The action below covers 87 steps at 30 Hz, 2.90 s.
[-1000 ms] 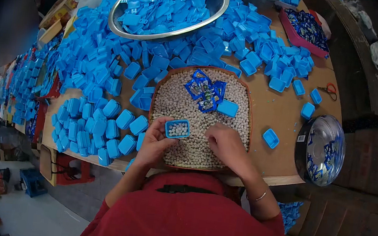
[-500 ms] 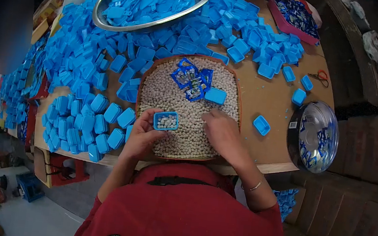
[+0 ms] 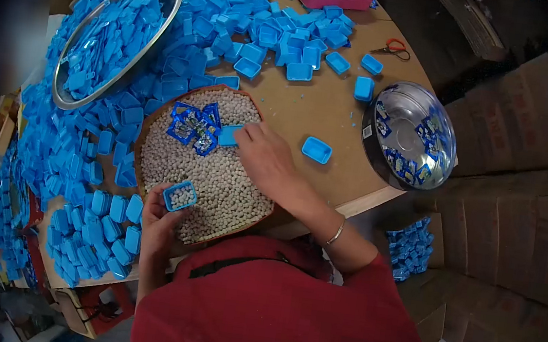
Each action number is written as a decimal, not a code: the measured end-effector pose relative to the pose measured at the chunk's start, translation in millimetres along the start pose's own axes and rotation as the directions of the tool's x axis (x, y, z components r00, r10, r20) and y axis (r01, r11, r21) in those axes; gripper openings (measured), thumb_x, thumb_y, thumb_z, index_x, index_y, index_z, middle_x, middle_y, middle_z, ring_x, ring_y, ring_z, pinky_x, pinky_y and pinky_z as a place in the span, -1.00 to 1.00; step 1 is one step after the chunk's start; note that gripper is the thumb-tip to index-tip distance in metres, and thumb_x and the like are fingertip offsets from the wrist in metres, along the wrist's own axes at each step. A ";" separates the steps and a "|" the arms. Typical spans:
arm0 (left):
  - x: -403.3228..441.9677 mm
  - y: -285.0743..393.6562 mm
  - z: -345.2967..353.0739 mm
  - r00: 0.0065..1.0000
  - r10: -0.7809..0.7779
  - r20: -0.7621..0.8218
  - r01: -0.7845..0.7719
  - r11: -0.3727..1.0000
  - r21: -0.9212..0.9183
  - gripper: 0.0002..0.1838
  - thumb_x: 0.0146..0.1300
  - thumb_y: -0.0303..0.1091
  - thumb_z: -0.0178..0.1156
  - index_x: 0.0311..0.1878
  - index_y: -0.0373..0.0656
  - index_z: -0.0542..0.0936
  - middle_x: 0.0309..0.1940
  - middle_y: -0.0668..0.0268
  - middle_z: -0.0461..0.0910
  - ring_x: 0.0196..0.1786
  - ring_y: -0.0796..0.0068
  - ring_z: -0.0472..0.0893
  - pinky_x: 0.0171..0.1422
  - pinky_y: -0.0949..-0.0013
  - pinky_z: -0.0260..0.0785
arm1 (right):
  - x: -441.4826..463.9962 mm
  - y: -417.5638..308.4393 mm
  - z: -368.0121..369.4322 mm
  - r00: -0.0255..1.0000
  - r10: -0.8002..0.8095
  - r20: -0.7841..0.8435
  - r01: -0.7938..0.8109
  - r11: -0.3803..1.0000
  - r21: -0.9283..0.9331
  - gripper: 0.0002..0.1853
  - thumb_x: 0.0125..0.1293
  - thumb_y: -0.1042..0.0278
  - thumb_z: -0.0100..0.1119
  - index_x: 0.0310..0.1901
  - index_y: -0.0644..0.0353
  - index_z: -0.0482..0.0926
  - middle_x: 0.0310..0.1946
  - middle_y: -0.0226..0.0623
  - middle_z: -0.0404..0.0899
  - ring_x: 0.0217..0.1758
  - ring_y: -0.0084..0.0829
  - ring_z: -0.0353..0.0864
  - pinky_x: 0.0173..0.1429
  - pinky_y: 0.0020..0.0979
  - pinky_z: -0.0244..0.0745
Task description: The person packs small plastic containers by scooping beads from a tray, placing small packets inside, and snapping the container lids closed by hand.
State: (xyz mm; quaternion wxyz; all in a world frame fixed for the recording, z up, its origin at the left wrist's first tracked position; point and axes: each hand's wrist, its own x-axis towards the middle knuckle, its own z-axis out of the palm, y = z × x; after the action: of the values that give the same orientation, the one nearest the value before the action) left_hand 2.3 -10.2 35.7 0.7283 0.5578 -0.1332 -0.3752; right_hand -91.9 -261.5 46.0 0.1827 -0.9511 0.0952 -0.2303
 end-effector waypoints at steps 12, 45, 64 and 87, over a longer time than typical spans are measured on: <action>-4.3 6.4 -4.4 0.997 0.007 0.080 0.008 0.982 -0.187 -0.43 0.08 -0.69 0.22 0.19 -0.20 0.34 -0.03 0.27 0.54 0.04 0.45 0.57 0.02 0.36 0.50 | -8.4 -21.1 -0.8 0.977 -0.124 0.173 0.149 0.979 -0.140 -0.69 0.09 0.57 0.06 -0.08 0.26 0.40 -0.05 -0.08 0.37 -0.04 -0.10 0.43 0.02 -0.18 0.41; -3.6 -7.0 -5.2 0.969 0.091 0.229 -0.068 0.992 -0.107 -0.44 0.12 -0.68 0.23 0.21 -0.24 0.35 0.04 0.30 0.50 0.11 0.51 0.50 0.16 0.37 0.40 | 18.3 -88.1 -24.3 0.883 -0.369 0.289 0.172 0.829 0.532 -0.47 0.05 0.48 0.32 0.11 0.23 0.43 0.00 -0.12 0.48 0.06 -0.08 0.50 0.08 -0.19 0.49; -12.8 7.8 24.2 0.936 0.351 -0.010 -0.338 0.909 0.245 -0.68 0.20 -0.63 0.11 0.02 -0.21 0.38 0.00 0.17 0.50 0.01 0.43 0.54 0.03 0.42 0.42 | -5.2 -75.3 -0.8 0.941 0.006 0.338 -0.308 0.426 0.850 -0.55 0.11 0.53 0.35 0.07 0.28 0.48 0.00 -0.26 0.51 0.09 -0.39 0.52 0.15 -0.40 0.45; 17.2 -2.4 -3.4 0.947 0.256 -0.194 -0.145 0.879 0.454 -0.78 0.26 -0.57 0.08 -0.03 -0.23 0.45 -0.28 0.36 0.50 -0.28 0.67 0.42 -0.25 0.54 0.29 | 69.6 -44.9 8.1 0.985 -0.079 0.156 -0.031 0.799 0.601 -0.69 0.18 0.36 0.29 -0.06 0.26 0.55 -0.19 -0.21 0.54 -0.13 -0.32 0.59 -0.07 -0.34 0.49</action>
State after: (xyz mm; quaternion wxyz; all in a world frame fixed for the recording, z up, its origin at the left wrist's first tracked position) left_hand 15.2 -19.9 28.5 0.6317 0.7313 -0.1784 -0.1852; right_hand -22.7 -236.4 85.0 0.4794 -0.8614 -0.0112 -0.1673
